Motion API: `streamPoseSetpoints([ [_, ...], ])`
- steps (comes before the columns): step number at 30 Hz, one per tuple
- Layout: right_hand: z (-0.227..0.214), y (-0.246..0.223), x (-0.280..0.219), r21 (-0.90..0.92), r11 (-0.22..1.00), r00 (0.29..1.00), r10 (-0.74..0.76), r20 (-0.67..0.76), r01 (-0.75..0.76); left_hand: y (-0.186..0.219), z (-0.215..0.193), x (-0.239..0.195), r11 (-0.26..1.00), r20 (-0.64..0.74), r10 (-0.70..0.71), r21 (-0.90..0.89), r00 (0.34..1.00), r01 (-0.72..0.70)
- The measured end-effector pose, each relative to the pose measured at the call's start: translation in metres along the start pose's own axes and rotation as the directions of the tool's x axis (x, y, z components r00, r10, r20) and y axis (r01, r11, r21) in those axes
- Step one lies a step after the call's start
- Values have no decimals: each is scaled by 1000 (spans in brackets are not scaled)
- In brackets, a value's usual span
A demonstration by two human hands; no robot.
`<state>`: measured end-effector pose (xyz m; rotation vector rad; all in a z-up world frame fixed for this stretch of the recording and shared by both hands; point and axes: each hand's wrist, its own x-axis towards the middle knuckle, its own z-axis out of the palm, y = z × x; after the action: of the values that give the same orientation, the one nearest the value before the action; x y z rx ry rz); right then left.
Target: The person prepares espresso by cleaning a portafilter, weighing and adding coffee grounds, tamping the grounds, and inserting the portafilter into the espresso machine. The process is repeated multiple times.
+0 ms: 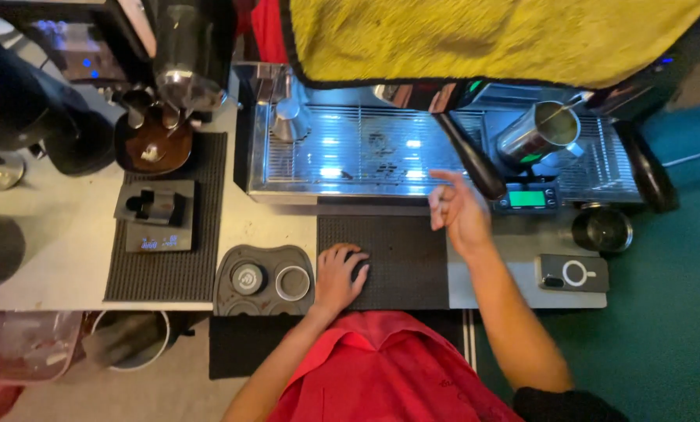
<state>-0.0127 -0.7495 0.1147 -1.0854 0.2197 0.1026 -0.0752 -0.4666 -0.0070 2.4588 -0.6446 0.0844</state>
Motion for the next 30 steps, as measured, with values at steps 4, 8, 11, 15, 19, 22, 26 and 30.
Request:
streamPoseSetpoints([
  [4,-2,99,-38,-307,950,986,11,-168,-62,-2,4,-4,1000,-5,18,8,1000,-18],
  [8,-13,142,-83,-531,840,980,8,-197,-114,-4,5,-7,998,-14,68,-2,998,-68],
  [11,-35,139,-111,-686,715,972,-40,-232,-134,2,4,-4,998,-30,61,-17,998,-61],
  [15,-78,131,-131,-825,506,935,-90,-342,-253,6,14,-6,1000,-33,-21,8,999,21],
  [19,-124,113,-142,-840,472,921,-130,-366,-267,38,30,-1,988,-63,-149,-45,987,146],
  [22,-155,90,-144,-864,461,945,-141,-296,-202,79,52,8,985,-41,-157,-72,987,154],
  [26,-201,75,-139,-881,449,973,-93,-213,-150,141,86,31,979,-16,-193,-66,981,192],
  [30,-218,58,-133,-894,448,988,-127,-93,-26,193,106,52,972,28,-211,-102,977,213],
])
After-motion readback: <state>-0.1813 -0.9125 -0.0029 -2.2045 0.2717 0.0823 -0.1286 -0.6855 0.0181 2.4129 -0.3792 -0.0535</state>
